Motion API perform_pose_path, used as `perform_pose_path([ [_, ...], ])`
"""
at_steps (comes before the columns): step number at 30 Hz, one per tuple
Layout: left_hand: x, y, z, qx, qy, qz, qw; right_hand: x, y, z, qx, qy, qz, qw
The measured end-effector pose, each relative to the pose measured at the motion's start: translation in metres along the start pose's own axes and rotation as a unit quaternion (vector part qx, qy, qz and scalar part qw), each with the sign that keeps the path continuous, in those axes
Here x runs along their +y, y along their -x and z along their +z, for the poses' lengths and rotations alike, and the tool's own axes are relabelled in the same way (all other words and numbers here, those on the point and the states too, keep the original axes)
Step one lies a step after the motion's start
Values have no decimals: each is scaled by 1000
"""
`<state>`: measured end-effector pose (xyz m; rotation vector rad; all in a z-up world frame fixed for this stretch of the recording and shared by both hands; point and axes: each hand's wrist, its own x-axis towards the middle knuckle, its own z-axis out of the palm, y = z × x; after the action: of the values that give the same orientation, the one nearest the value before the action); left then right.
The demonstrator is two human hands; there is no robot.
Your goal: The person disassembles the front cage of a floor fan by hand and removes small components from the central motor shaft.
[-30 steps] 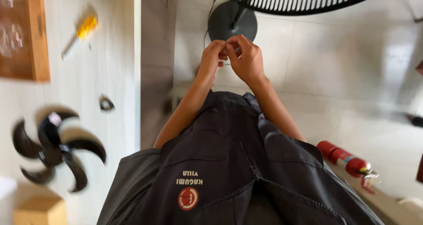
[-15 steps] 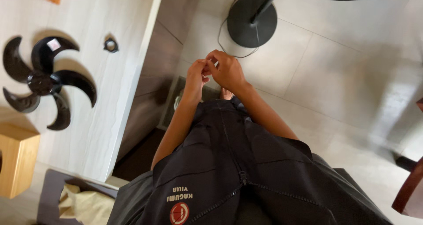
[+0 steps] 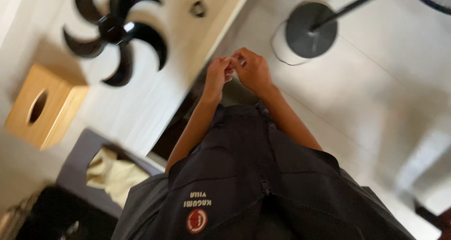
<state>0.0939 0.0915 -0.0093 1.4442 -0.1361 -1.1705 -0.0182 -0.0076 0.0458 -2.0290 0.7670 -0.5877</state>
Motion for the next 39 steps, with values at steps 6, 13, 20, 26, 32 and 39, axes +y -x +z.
perform_pose_path([
  [6, 4, 10, -128, 84, 11, 71, 994, -59, -3, 111, -77, -15, -38, 996],
  [13, -17, 36, -238, 182, 36, 99, 978, -92, -7, 191, -150, 22, -6, 988],
  [20, -27, 35, -243, 171, 39, 90, 980, -36, -60, 209, -1, 185, -23, 982],
  [26, -11, 26, -223, 125, -27, 86, 988, 25, -120, 205, 2, 335, 1, 942],
  [32, 4, -29, -172, 43, -54, 78, 995, 63, -105, 212, -60, 470, -5, 881],
  [39, 46, -73, -37, -56, -134, 337, 930, 18, -71, 84, 105, 179, -87, 974],
])
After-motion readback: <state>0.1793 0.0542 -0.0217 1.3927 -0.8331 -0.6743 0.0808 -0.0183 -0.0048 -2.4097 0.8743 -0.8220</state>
